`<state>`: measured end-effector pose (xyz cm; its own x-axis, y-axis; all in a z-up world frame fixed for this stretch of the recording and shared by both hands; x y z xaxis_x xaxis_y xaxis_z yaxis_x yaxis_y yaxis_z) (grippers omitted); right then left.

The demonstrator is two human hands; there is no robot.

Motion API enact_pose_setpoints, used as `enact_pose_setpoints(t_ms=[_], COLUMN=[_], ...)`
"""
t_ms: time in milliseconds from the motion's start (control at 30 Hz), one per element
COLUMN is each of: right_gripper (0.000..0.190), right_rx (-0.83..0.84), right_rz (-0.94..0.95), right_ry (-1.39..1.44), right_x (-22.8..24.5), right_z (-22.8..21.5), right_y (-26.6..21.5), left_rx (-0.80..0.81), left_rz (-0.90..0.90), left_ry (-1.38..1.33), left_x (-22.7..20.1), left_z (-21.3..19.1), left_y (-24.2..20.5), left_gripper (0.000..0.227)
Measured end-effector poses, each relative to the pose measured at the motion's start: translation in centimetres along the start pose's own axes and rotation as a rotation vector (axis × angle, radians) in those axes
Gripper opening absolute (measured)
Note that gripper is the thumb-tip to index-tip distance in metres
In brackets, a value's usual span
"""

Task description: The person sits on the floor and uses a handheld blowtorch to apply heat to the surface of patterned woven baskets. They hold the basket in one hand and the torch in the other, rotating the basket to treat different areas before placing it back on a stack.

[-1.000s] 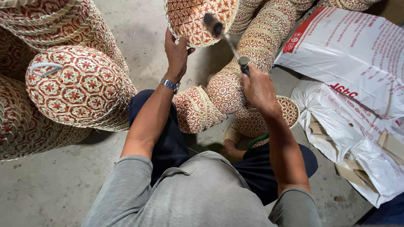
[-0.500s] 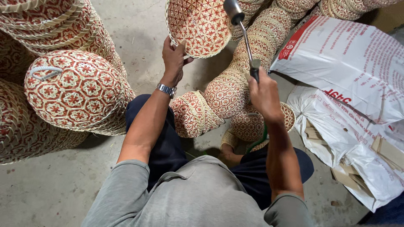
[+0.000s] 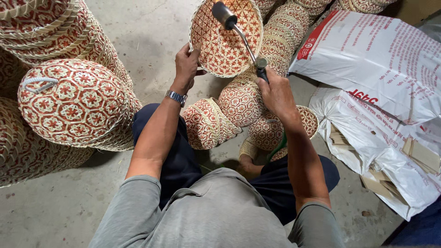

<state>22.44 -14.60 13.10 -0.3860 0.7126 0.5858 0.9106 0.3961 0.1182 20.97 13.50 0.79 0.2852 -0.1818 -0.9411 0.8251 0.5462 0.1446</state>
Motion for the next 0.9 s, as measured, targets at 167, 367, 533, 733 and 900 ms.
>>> enact_pose_setpoints(t_ms=[167,367,533,733,900], right_gripper=[0.025,0.025,0.030,0.030,0.028], right_rx=[0.033,-0.011,0.021,0.080,0.015], right_rz=[0.092,0.074,0.240,0.344,0.233], right_ry=[0.002,-0.055,-0.095,-0.078,0.009], right_x=[-0.2,-0.1,-1.4,-3.3,-3.1], right_z=[-0.3,-1.5,-3.0,-4.2,-2.6], right_y=[-0.4,-0.5,0.4,-3.0,-2.8], left_rx=[0.013,0.005,-0.027,-0.081,-0.086], left_rz=[0.022,0.045,0.159,0.153,0.066], left_ry=[0.000,0.094,0.227,0.098,0.002], left_x=[0.3,0.8,0.0,-0.4,1.2], left_z=[-0.1,-0.5,-1.4,-2.0,-1.2], left_y=[0.3,0.8,1.3,1.2,1.1], left_gripper=[0.042,0.037,0.032,0.034,0.042])
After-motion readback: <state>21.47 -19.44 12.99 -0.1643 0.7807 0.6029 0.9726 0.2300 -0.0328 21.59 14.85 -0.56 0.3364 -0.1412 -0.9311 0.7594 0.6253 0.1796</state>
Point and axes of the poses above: each hand's wrist, its own y-axis towards the middle knuckle, its own z-axis out of the palm, x = y × z, the point moved 8 cm from there along y, towards the middle knuckle, and after that the axes turned 13 degrees about z, right-handed, at the moved point
